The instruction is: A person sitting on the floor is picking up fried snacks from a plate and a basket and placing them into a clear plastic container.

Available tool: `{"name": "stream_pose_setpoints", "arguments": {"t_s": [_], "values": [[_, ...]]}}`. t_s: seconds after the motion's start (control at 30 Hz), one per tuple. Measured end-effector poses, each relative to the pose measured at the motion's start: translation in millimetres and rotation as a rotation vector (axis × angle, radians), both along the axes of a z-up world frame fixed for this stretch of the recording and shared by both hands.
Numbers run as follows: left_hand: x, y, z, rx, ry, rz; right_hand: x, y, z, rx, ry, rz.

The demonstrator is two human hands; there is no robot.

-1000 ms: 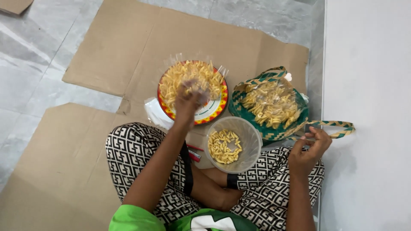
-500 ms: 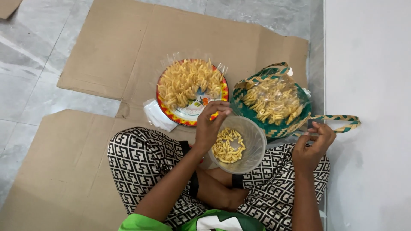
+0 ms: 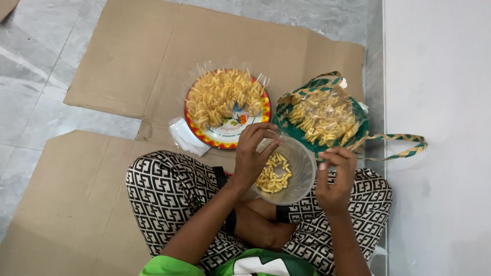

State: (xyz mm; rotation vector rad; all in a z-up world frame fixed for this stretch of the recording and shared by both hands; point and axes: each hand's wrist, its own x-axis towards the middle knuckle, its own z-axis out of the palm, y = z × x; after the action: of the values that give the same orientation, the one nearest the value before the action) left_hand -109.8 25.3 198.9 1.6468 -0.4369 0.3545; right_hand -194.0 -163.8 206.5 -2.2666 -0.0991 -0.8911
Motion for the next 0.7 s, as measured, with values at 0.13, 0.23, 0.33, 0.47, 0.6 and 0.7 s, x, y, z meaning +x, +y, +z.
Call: {"name": "stream_pose_setpoints", "arguments": {"t_s": [0.13, 0.23, 0.33, 0.47, 0.6, 0.7], "values": [[-2, -1, -1, 0.038, -0.012, -0.001, 2, 23, 21, 0.012, 0.042, 0.127], [-3, -1, -3, 0.060, -0.028, -0.004, 8, 37, 30, -0.135, 0.097, 0.091], [-6, -3, -2, 0.111, -0.056, -0.009, 9, 49, 29, -0.258, 0.116, 0.012], [-9, -6, -3, 0.211, -0.135, -0.005, 4, 63, 30, -0.309, 0.068, -0.103], [-8, -7, -10, 0.225, -0.193, -0.014, 2, 58, 10, -0.359, -0.017, -0.169], [-8, -8, -16, 0.255, -0.220, -0.022, 2, 62, 20, -0.340, -0.007, -0.109]]}}
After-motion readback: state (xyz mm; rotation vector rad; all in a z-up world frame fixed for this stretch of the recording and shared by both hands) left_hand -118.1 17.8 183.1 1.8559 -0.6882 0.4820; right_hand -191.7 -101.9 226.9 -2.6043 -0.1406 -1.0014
